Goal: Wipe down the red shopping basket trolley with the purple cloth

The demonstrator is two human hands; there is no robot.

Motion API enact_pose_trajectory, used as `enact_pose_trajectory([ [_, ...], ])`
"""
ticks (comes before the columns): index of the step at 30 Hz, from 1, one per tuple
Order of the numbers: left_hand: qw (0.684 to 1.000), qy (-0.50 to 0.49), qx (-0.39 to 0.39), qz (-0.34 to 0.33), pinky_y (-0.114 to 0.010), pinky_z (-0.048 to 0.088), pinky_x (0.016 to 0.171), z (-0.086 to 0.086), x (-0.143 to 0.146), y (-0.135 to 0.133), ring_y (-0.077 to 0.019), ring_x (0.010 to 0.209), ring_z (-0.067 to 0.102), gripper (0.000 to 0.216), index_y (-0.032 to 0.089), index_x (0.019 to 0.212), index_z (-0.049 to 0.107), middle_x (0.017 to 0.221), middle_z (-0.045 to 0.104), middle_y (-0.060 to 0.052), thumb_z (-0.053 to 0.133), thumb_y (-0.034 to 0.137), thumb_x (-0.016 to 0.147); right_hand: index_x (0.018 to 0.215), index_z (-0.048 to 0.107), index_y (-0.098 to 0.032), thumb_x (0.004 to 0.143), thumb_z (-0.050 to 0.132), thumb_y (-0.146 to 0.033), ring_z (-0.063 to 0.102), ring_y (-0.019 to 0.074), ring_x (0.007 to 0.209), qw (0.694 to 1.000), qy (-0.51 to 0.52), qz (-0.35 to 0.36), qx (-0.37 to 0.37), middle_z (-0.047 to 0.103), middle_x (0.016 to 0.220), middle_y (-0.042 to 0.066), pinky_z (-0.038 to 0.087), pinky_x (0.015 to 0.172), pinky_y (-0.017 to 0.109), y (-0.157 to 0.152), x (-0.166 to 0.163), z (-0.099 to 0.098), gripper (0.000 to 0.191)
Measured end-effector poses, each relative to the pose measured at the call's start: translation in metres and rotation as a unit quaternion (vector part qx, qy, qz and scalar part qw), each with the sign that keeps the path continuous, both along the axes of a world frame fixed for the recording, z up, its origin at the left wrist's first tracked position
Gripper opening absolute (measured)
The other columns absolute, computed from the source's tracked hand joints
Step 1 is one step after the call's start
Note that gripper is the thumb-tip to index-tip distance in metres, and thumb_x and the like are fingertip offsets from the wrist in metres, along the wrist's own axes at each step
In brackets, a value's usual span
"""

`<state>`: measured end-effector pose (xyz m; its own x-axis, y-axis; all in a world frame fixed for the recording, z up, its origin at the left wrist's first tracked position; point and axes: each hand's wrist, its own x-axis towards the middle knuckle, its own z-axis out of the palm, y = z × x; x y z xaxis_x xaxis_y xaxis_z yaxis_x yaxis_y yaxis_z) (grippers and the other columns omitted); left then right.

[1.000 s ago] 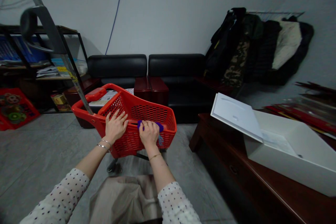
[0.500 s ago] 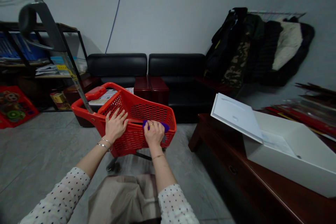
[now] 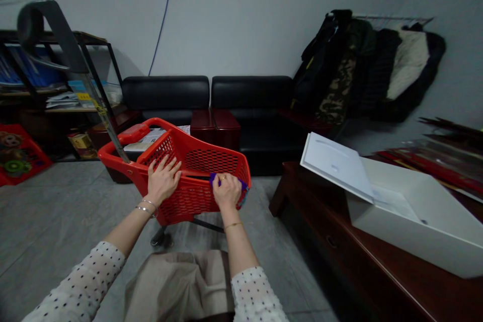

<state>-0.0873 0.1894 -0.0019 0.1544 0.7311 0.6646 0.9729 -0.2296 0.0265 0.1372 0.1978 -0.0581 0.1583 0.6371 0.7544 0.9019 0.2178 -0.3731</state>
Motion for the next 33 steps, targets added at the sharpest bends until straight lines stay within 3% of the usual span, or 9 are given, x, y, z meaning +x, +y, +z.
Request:
enact_pose_trajectory([
  [4, 1.000, 0.004, -0.001, -0.001, -0.052, 0.017, 0.117, 0.001, -0.005, -0.001, -0.0268, 0.140, 0.041, 0.042, 0.028, 0.127, 0.065, 0.137, 0.061, -0.005, 0.037, 0.040, 0.098, 0.103, 0.072, -0.024, 0.098, 0.049, -0.035, 0.056, 0.0171, 0.087, 0.995, -0.044, 0.093, 0.007, 0.071, 0.096, 0.004, 0.034, 0.080, 0.029, -0.005, -0.039, 0.011, 0.026],
  [7, 1.000, 0.010, -0.003, -0.005, -0.052, 0.017, 0.117, 0.001, -0.006, -0.004, -0.0265, 0.140, 0.041, 0.042, 0.028, 0.127, 0.065, 0.136, 0.061, -0.005, 0.037, 0.040, 0.098, 0.106, 0.072, -0.024, 0.098, 0.049, -0.034, 0.057, 0.0160, 0.089, 0.992, -0.043, 0.120, 0.003, 0.071, 0.100, 0.004, 0.035, 0.082, 0.028, -0.003, -0.011, 0.005, 0.027],
  [12, 1.000, -0.002, -0.001, -0.004, -0.054, 0.017, 0.117, 0.000, -0.002, -0.005, -0.0277, 0.140, 0.041, 0.042, 0.028, 0.127, 0.065, 0.137, 0.061, -0.006, 0.038, 0.040, 0.097, 0.092, 0.074, -0.020, 0.095, 0.048, -0.030, 0.056, 0.0170, 0.080, 0.999, 0.028, 0.011, -0.020, 0.072, 0.093, 0.005, 0.035, 0.076, 0.029, 0.005, 0.032, -0.007, 0.028],
  [15, 1.000, -0.005, 0.001, -0.005, -0.054, 0.016, 0.117, 0.000, -0.001, -0.004, -0.0276, 0.139, 0.042, 0.042, 0.028, 0.126, 0.065, 0.136, 0.062, -0.006, 0.037, 0.039, 0.097, 0.088, 0.074, -0.020, 0.093, 0.051, -0.030, 0.055, 0.0176, 0.078, 1.000, 0.010, 0.001, -0.019, 0.070, 0.087, 0.005, 0.033, 0.074, 0.030, 0.003, -0.002, 0.002, 0.026],
  [19, 1.000, -0.001, 0.003, -0.009, -0.054, 0.017, 0.117, 0.001, -0.003, -0.004, -0.0270, 0.139, 0.042, 0.042, 0.028, 0.127, 0.065, 0.135, 0.062, -0.005, 0.038, 0.038, 0.097, 0.098, 0.074, -0.024, 0.096, 0.051, -0.033, 0.055, 0.0162, 0.080, 0.995, -0.035, 0.097, -0.014, 0.070, 0.091, 0.004, 0.034, 0.076, 0.029, -0.004, -0.048, 0.016, 0.025],
  [23, 1.000, -0.003, 0.001, -0.015, -0.053, 0.017, 0.117, 0.000, -0.005, -0.005, -0.0264, 0.140, 0.041, 0.041, 0.029, 0.127, 0.065, 0.135, 0.062, -0.005, 0.038, 0.039, 0.097, 0.101, 0.074, -0.024, 0.096, 0.050, -0.031, 0.057, 0.0153, 0.083, 0.993, -0.026, 0.114, -0.016, 0.071, 0.097, 0.003, 0.035, 0.078, 0.027, -0.003, -0.010, 0.007, 0.025],
  [28, 1.000, -0.007, 0.004, -0.008, -0.054, 0.017, 0.117, -0.002, -0.004, -0.003, -0.0264, 0.139, 0.042, 0.040, 0.031, 0.125, 0.066, 0.134, 0.063, -0.004, 0.038, 0.039, 0.097, 0.093, 0.075, -0.020, 0.094, 0.049, -0.029, 0.057, 0.0168, 0.081, 0.999, 0.038, 0.004, -0.028, 0.072, 0.094, 0.005, 0.035, 0.076, 0.028, 0.003, 0.039, -0.009, 0.028],
  [30, 1.000, -0.007, 0.004, -0.008, -0.054, 0.016, 0.117, -0.001, -0.004, -0.003, -0.0264, 0.139, 0.042, 0.040, 0.030, 0.125, 0.066, 0.134, 0.063, -0.004, 0.038, 0.038, 0.097, 0.090, 0.075, -0.020, 0.094, 0.050, -0.030, 0.056, 0.0175, 0.080, 0.998, 0.041, -0.020, -0.031, 0.072, 0.091, 0.005, 0.034, 0.075, 0.029, 0.001, 0.020, -0.004, 0.027],
  [33, 1.000, 0.002, 0.003, -0.008, -0.054, 0.016, 0.117, -0.001, -0.004, -0.004, -0.0264, 0.139, 0.042, 0.041, 0.030, 0.125, 0.066, 0.135, 0.063, -0.005, 0.038, 0.037, 0.097, 0.096, 0.074, -0.023, 0.095, 0.052, -0.036, 0.057, 0.0176, 0.082, 0.999, 0.001, 0.031, -0.025, 0.071, 0.091, 0.004, 0.034, 0.077, 0.029, -0.005, -0.029, 0.009, 0.026],
])
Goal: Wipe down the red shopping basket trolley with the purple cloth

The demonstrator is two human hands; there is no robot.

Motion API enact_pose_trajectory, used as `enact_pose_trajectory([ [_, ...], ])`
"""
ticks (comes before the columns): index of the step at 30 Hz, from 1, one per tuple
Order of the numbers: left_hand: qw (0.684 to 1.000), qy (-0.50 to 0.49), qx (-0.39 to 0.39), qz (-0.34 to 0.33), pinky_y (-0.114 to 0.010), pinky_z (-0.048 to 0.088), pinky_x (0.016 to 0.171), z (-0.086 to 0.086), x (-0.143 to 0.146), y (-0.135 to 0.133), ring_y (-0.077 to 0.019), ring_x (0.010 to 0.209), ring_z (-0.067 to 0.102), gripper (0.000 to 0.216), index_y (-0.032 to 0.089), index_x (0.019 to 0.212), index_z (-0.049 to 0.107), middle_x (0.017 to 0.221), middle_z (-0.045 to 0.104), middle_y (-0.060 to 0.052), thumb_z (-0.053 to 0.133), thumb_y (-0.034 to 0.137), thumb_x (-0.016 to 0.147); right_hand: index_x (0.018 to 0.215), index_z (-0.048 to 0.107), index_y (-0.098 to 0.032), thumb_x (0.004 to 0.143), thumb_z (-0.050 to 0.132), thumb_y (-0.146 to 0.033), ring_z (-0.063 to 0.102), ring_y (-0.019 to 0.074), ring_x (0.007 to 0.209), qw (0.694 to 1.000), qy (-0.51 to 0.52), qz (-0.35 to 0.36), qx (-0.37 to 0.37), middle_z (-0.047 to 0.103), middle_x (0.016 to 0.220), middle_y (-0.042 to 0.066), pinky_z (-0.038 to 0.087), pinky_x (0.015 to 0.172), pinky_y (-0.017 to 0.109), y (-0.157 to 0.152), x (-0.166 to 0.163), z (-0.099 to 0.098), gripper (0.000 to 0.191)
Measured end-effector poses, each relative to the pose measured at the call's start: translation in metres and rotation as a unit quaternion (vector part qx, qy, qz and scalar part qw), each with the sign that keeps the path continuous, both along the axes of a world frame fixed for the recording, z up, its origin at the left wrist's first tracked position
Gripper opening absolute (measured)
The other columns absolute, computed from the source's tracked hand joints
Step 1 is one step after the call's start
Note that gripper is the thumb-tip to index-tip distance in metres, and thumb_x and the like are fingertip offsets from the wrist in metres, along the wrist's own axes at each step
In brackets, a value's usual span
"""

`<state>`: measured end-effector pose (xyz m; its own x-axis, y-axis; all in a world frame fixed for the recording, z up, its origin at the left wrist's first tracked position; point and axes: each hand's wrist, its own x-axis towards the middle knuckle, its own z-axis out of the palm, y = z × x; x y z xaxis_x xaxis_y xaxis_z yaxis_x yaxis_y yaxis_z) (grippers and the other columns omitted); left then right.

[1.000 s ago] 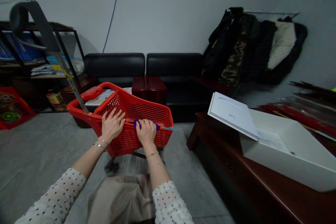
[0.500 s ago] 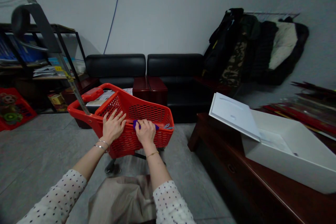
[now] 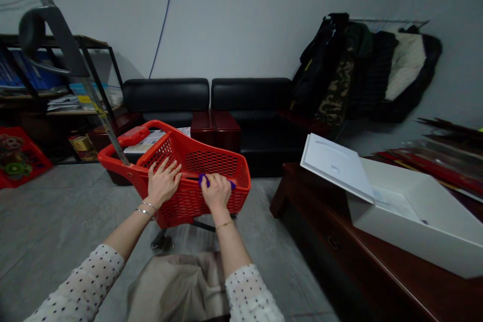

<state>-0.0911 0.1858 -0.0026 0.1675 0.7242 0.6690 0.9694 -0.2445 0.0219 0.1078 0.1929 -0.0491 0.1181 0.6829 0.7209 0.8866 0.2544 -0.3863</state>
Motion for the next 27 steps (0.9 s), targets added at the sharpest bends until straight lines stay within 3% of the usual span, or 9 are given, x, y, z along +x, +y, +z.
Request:
enact_pose_trajectory([
  [2, 1.000, 0.007, 0.000, 0.000, -0.053, 0.016, 0.117, 0.000, -0.001, -0.001, -0.0263, 0.139, 0.042, 0.041, 0.030, 0.126, 0.065, 0.135, 0.062, -0.005, 0.037, 0.038, 0.097, 0.101, 0.073, -0.025, 0.096, 0.051, -0.039, 0.057, 0.0170, 0.084, 0.999, -0.021, 0.048, 0.004, 0.071, 0.093, 0.003, 0.034, 0.078, 0.029, -0.003, -0.020, 0.007, 0.026],
  [5, 1.000, 0.008, -0.003, -0.005, -0.053, 0.017, 0.117, 0.001, -0.003, -0.002, -0.0263, 0.140, 0.041, 0.041, 0.030, 0.127, 0.064, 0.135, 0.062, -0.005, 0.037, 0.038, 0.097, 0.103, 0.073, -0.025, 0.096, 0.051, -0.037, 0.058, 0.0159, 0.085, 0.996, -0.028, 0.087, 0.000, 0.072, 0.097, 0.003, 0.036, 0.078, 0.028, -0.004, -0.004, 0.005, 0.026],
  [11, 1.000, -0.011, -0.006, -0.008, -0.055, 0.015, 0.117, 0.000, -0.002, 0.000, -0.0271, 0.140, 0.041, 0.041, 0.031, 0.126, 0.065, 0.136, 0.062, -0.004, 0.038, 0.038, 0.096, 0.088, 0.075, -0.019, 0.094, 0.049, -0.033, 0.056, 0.0161, 0.075, 0.998, 0.052, -0.028, -0.036, 0.071, 0.087, 0.006, 0.036, 0.071, 0.028, 0.004, 0.058, -0.010, 0.030],
  [14, 1.000, -0.015, -0.006, -0.004, -0.055, 0.015, 0.117, 0.000, -0.001, 0.000, -0.0272, 0.140, 0.041, 0.041, 0.031, 0.125, 0.066, 0.135, 0.062, -0.004, 0.038, 0.038, 0.096, 0.087, 0.075, -0.020, 0.092, 0.053, -0.032, 0.056, 0.0172, 0.076, 0.998, 0.024, -0.039, -0.032, 0.070, 0.086, 0.006, 0.035, 0.071, 0.029, 0.004, 0.025, -0.002, 0.026],
  [17, 1.000, -0.006, -0.007, 0.001, -0.054, 0.016, 0.117, 0.002, -0.002, -0.001, -0.0270, 0.139, 0.042, 0.041, 0.030, 0.125, 0.066, 0.134, 0.063, -0.005, 0.037, 0.038, 0.097, 0.093, 0.075, -0.023, 0.093, 0.054, -0.034, 0.057, 0.0168, 0.079, 0.999, -0.022, 0.035, -0.020, 0.070, 0.087, 0.005, 0.035, 0.074, 0.029, -0.001, -0.015, 0.008, 0.023],
  [19, 1.000, 0.002, -0.008, -0.001, -0.054, 0.017, 0.117, 0.002, -0.003, -0.003, -0.0268, 0.139, 0.042, 0.041, 0.029, 0.124, 0.066, 0.134, 0.063, -0.005, 0.037, 0.039, 0.097, 0.098, 0.074, -0.024, 0.094, 0.053, -0.034, 0.057, 0.0159, 0.082, 0.997, -0.029, 0.072, -0.015, 0.071, 0.091, 0.004, 0.036, 0.076, 0.028, -0.004, -0.017, 0.009, 0.023],
  [22, 1.000, 0.003, -0.010, -0.006, -0.053, 0.018, 0.117, 0.002, -0.004, -0.004, -0.0260, 0.140, 0.041, 0.041, 0.029, 0.124, 0.067, 0.135, 0.063, -0.005, 0.037, 0.039, 0.097, 0.100, 0.074, -0.023, 0.094, 0.052, -0.031, 0.058, 0.0155, 0.084, 0.997, -0.011, 0.073, -0.008, 0.072, 0.096, 0.003, 0.037, 0.078, 0.027, -0.004, 0.021, -0.002, 0.024],
  [25, 1.000, -0.004, -0.007, -0.005, -0.053, 0.017, 0.117, 0.000, -0.004, -0.003, -0.0256, 0.141, 0.040, 0.040, 0.030, 0.124, 0.066, 0.136, 0.062, -0.004, 0.038, 0.038, 0.097, 0.096, 0.075, -0.020, 0.093, 0.049, -0.030, 0.058, 0.0166, 0.082, 0.999, 0.032, 0.010, -0.007, 0.072, 0.095, 0.005, 0.038, 0.076, 0.028, 0.000, 0.062, -0.014, 0.027],
  [27, 1.000, -0.005, -0.004, -0.001, -0.054, 0.017, 0.117, -0.001, -0.002, -0.002, -0.0259, 0.141, 0.040, 0.040, 0.031, 0.124, 0.066, 0.136, 0.062, -0.004, 0.038, 0.038, 0.097, 0.092, 0.075, -0.019, 0.092, 0.050, -0.030, 0.058, 0.0176, 0.080, 0.998, 0.045, -0.038, -0.007, 0.072, 0.091, 0.006, 0.037, 0.074, 0.029, 0.003, 0.063, -0.015, 0.027],
])
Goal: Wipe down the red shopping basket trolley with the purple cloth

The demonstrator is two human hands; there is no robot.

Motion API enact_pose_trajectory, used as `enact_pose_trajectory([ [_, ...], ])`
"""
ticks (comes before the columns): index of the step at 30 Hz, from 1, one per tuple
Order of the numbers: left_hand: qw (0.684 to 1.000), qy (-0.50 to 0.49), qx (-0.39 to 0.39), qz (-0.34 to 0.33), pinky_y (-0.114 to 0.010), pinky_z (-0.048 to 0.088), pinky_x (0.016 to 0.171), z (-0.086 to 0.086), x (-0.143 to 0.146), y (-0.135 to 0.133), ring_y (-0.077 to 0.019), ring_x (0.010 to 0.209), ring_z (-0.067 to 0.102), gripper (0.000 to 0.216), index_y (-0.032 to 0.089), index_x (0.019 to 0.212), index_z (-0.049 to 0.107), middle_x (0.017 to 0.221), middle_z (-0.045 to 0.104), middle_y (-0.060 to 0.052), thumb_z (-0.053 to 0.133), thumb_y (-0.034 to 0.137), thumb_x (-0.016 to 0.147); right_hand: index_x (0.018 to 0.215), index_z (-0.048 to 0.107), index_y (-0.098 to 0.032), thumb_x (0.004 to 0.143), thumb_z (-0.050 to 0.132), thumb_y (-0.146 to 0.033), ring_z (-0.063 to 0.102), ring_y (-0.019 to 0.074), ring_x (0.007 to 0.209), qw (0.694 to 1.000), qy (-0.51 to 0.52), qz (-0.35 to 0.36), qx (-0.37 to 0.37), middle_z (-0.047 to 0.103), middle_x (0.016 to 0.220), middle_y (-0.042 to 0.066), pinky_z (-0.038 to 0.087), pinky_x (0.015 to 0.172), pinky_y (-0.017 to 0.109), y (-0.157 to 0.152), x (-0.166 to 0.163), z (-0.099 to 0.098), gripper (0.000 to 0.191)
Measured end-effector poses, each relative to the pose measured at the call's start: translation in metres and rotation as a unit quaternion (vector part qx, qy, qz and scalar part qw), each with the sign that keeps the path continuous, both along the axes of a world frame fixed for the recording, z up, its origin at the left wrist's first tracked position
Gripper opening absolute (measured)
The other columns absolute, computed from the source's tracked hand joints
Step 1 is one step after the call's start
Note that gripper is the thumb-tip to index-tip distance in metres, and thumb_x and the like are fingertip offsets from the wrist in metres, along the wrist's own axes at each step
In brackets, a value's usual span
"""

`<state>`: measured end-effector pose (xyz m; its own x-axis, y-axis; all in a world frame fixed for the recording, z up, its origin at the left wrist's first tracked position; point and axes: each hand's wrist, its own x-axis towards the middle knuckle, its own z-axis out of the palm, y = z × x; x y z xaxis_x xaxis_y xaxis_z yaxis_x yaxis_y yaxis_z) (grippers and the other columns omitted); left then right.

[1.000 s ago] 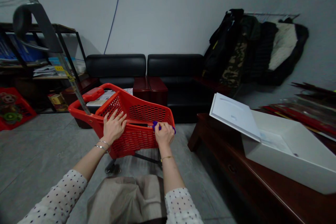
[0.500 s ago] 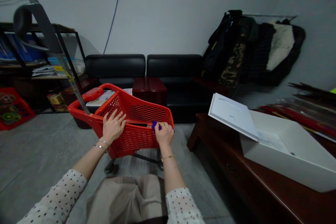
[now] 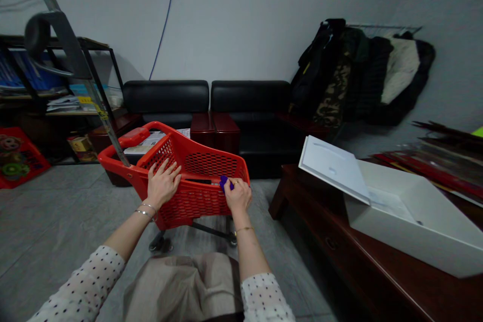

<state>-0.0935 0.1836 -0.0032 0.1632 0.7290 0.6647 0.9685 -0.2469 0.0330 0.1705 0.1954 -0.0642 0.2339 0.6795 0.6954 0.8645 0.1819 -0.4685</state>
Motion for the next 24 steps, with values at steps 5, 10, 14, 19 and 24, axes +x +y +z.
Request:
enact_pose_trajectory([
  [5, 1.000, 0.003, 0.000, -0.001, -0.055, 0.017, 0.117, 0.001, 0.000, 0.000, -0.0272, 0.139, 0.042, 0.040, 0.031, 0.126, 0.066, 0.135, 0.062, -0.004, 0.038, 0.038, 0.097, 0.092, 0.075, -0.021, 0.093, 0.054, -0.035, 0.057, 0.0181, 0.080, 0.997, -0.062, 0.053, 0.017, 0.069, 0.085, 0.006, 0.036, 0.074, 0.030, -0.002, -0.075, 0.018, 0.025],
  [10, 1.000, 0.010, 0.003, -0.005, -0.054, 0.018, 0.117, 0.002, -0.002, -0.002, -0.0266, 0.139, 0.043, 0.040, 0.033, 0.127, 0.064, 0.135, 0.062, -0.002, 0.038, 0.038, 0.097, 0.104, 0.072, -0.023, 0.096, 0.050, -0.035, 0.058, 0.0165, 0.085, 0.988, -0.086, 0.121, 0.032, 0.071, 0.096, 0.005, 0.037, 0.078, 0.028, -0.007, -0.068, 0.015, 0.026],
  [14, 1.000, -0.003, -0.004, -0.003, -0.054, 0.018, 0.117, 0.001, 0.000, -0.003, -0.0266, 0.140, 0.041, 0.041, 0.031, 0.126, 0.065, 0.136, 0.062, -0.004, 0.037, 0.038, 0.097, 0.100, 0.073, -0.021, 0.095, 0.048, -0.030, 0.059, 0.0170, 0.084, 0.997, -0.040, 0.065, 0.029, 0.072, 0.096, 0.005, 0.038, 0.078, 0.028, 0.001, -0.005, -0.005, 0.027],
  [19, 1.000, -0.009, 0.002, -0.002, -0.055, 0.016, 0.117, -0.001, 0.003, -0.001, -0.0272, 0.139, 0.041, 0.040, 0.033, 0.125, 0.066, 0.135, 0.063, -0.003, 0.038, 0.037, 0.097, 0.090, 0.075, -0.019, 0.093, 0.051, -0.032, 0.058, 0.0188, 0.079, 1.000, -0.017, -0.016, 0.007, 0.071, 0.088, 0.007, 0.036, 0.075, 0.030, 0.004, -0.032, 0.002, 0.027],
  [24, 1.000, 0.004, 0.000, -0.004, -0.055, 0.017, 0.117, 0.000, -0.002, -0.001, -0.0269, 0.140, 0.041, 0.041, 0.033, 0.129, 0.062, 0.136, 0.061, -0.003, 0.039, 0.039, 0.096, 0.100, 0.074, -0.024, 0.095, 0.052, -0.037, 0.058, 0.0170, 0.083, 0.993, -0.074, 0.095, 0.010, 0.071, 0.091, 0.005, 0.036, 0.077, 0.029, -0.004, -0.086, 0.020, 0.026],
])
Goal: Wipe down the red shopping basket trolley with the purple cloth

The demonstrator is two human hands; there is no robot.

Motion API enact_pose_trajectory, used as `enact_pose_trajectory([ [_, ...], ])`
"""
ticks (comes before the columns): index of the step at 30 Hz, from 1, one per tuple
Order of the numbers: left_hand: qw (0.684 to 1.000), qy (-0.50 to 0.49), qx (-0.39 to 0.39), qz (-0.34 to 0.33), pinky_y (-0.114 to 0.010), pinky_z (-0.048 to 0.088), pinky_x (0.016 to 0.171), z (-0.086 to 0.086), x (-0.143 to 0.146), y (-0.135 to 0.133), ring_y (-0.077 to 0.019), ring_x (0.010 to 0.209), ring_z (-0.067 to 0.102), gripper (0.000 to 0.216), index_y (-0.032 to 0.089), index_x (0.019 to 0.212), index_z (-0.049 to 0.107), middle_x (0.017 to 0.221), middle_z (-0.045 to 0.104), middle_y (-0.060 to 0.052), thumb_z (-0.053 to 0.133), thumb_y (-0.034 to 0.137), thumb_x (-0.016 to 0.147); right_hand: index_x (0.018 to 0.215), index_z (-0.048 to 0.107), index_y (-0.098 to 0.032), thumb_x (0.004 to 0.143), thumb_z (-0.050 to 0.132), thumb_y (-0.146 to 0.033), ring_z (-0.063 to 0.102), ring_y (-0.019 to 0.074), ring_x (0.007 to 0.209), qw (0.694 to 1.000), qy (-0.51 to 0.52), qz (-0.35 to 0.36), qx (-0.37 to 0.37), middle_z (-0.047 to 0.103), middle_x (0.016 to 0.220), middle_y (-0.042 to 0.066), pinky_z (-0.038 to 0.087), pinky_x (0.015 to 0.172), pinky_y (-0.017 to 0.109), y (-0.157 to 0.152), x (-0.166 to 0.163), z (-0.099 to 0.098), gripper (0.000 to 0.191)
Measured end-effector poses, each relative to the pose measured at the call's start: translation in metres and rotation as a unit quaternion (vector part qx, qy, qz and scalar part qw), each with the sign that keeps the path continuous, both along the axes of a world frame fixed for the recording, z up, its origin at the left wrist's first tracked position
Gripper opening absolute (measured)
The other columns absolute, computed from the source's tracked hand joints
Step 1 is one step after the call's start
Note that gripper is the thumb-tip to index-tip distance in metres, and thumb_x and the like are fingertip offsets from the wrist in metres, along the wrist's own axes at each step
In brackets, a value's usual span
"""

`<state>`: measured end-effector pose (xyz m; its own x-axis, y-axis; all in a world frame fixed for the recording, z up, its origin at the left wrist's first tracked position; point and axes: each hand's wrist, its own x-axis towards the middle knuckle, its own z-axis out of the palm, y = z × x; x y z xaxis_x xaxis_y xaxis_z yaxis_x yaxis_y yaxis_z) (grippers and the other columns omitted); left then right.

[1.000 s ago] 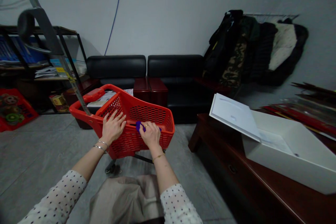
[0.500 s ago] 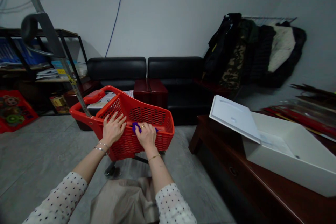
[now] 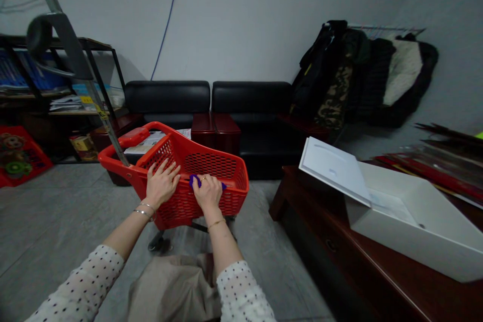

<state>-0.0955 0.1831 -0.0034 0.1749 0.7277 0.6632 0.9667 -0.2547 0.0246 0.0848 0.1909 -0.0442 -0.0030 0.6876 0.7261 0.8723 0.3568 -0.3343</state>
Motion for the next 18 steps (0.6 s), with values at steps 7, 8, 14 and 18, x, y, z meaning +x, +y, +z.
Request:
enact_pose_trajectory([
  [7, 1.000, 0.001, -0.008, -0.002, -0.054, 0.015, 0.118, 0.000, 0.002, -0.002, -0.0251, 0.142, 0.039, 0.042, 0.031, 0.131, 0.061, 0.139, 0.059, -0.004, 0.036, 0.039, 0.098, 0.093, 0.075, -0.020, 0.095, 0.047, -0.034, 0.058, 0.0164, 0.076, 0.995, 0.084, -0.048, -0.022, 0.072, 0.088, 0.005, 0.038, 0.074, 0.028, 0.010, 0.079, -0.020, 0.031],
  [8, 1.000, 0.000, -0.007, 0.000, -0.054, 0.015, 0.118, 0.000, 0.003, -0.002, -0.0253, 0.141, 0.039, 0.042, 0.031, 0.130, 0.062, 0.139, 0.059, -0.004, 0.035, 0.039, 0.098, 0.091, 0.075, -0.019, 0.094, 0.047, -0.034, 0.058, 0.0167, 0.075, 0.992, 0.095, -0.074, -0.023, 0.072, 0.087, 0.006, 0.037, 0.073, 0.029, 0.011, 0.080, -0.021, 0.032],
  [14, 1.000, -0.001, -0.010, -0.003, -0.054, 0.015, 0.118, 0.002, 0.002, -0.002, -0.0260, 0.141, 0.039, 0.042, 0.030, 0.130, 0.062, 0.139, 0.059, -0.005, 0.036, 0.038, 0.098, 0.096, 0.074, -0.022, 0.094, 0.052, -0.039, 0.059, 0.0174, 0.081, 1.000, 0.022, -0.014, -0.009, 0.071, 0.089, 0.006, 0.037, 0.076, 0.029, 0.006, 0.003, -0.001, 0.028],
  [18, 1.000, 0.013, -0.009, -0.003, -0.053, 0.016, 0.117, 0.002, -0.002, -0.001, -0.0256, 0.142, 0.038, 0.042, 0.031, 0.130, 0.062, 0.138, 0.059, -0.004, 0.036, 0.039, 0.098, 0.101, 0.074, -0.024, 0.095, 0.052, -0.036, 0.060, 0.0158, 0.083, 0.999, 0.009, 0.041, -0.014, 0.072, 0.094, 0.003, 0.038, 0.078, 0.027, 0.003, 0.013, 0.002, 0.026],
])
